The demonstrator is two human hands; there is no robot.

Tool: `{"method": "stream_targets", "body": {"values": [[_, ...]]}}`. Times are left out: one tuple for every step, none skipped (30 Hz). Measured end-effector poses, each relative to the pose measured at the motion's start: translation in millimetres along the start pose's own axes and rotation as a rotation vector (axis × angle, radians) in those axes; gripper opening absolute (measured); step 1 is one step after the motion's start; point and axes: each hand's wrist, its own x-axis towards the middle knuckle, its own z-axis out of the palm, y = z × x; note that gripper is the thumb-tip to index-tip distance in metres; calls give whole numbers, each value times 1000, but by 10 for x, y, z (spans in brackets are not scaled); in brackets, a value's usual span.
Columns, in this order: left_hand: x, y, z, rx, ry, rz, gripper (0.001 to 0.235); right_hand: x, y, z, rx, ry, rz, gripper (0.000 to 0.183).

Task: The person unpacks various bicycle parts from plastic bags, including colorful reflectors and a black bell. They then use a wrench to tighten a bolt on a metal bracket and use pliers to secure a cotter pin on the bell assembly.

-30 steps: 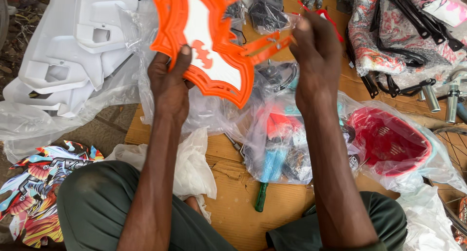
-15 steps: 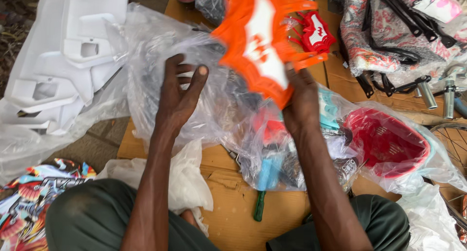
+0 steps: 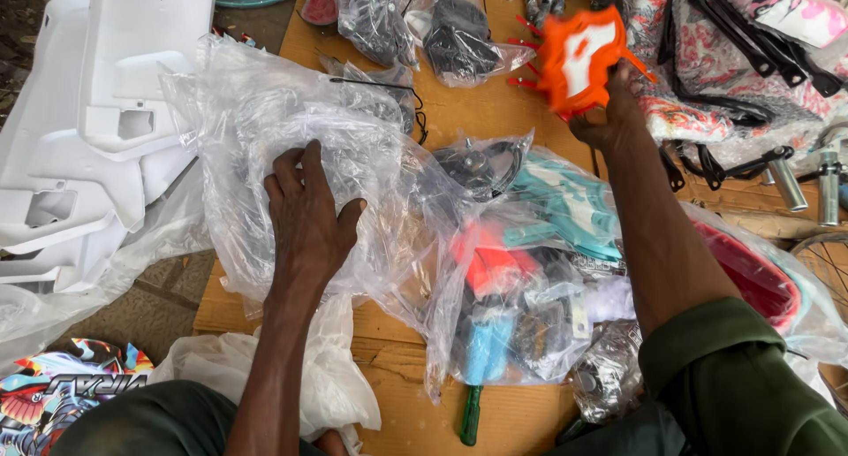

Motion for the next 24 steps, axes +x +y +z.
{"method": "stream_targets", "body": {"values": [[10, 1, 1, -5, 13, 0, 88, 84, 31, -110, -200, 201, -144, 40], [21, 0, 1, -9, 26, 1, 87, 141, 79, -214, -401, 401, -290, 31], [25, -5, -1, -14, 37, -1, 86, 176, 131, -323, -410, 414, -302, 30], [41, -15, -4, 23, 63, -29, 87, 194, 189, -430, -420, 428, -314, 30], [60, -18, -4, 57, 88, -58, 89, 228, 253, -492, -474, 473, -363, 27], [68, -23, -10, 92, 113, -87, 90, 269, 363, -523, -529, 517, -412, 24], [69, -36, -31, 135, 135, -108, 87, 308, 453, -508, -581, 562, -462, 22], [59, -54, -62, 178, 158, -129, 84, 330, 534, -464, -671, 461, -554, 20], [53, -70, -92, 224, 182, -148, 82, 345, 643, -393, -756, 357, -645, 19], [64, -79, -101, 223, 171, -176, 78, 349, 734, -290, -839, 251, -736, 19], [63, -99, -111, 226, 159, -208, 75, 349, 815, -158, -902, 143, -673, 20], [64, -123, -118, 228, 148, -240, 72, 358, 881, 8, -962, 34, -609, 21], [72, -141, -115, 233, 131, -245, 70, 367, 955, 178, -1019, -77, -542, 22], [85, -155, -103, 237, 115, -249, 68, 389, 1018, 361, -1095, -161, -475, 29], [94, -173, -95, 242, 98, -254, 65, 405, 1094, 507, -1169, -245, -404, 36], [104, -190, -84, 242, 97, -260, 65, 409, 1164, 596, -1246, -276, -378, 41], [110, -201, -68, 241, 93, -265, 64, 434, 1194, 661, -1323, -303, -351, 46], [111, -209, -57, 239, 89, -270, 63, 480, 1232, 693, -1399, -330, -322, 52], [123, -217, -53, 234, 86, -278, 62, 560, 1276, 729, -1401, -284, -244, 49], [131, -220, -57, 228, 83, -286, 61, 656, 1318, 748, -1412, -246, -192, 46], [133, -216, -60, 220, 80, -297, 60, 760, 1364, 750, -1410, -206, -151, 43], [132, -209, -70, 212, 78, -306, 61, 860, 1399, 744, -1398, -172, -114, 40], [144, -196, -81, 204, 78, -311, 62, 940, 1420, 729, -1345, -153, -109, 37], [154, -186, -96, 196, 78, -315, 63, 994, 1426, 722, -1259, -157, -118, 35]]}}
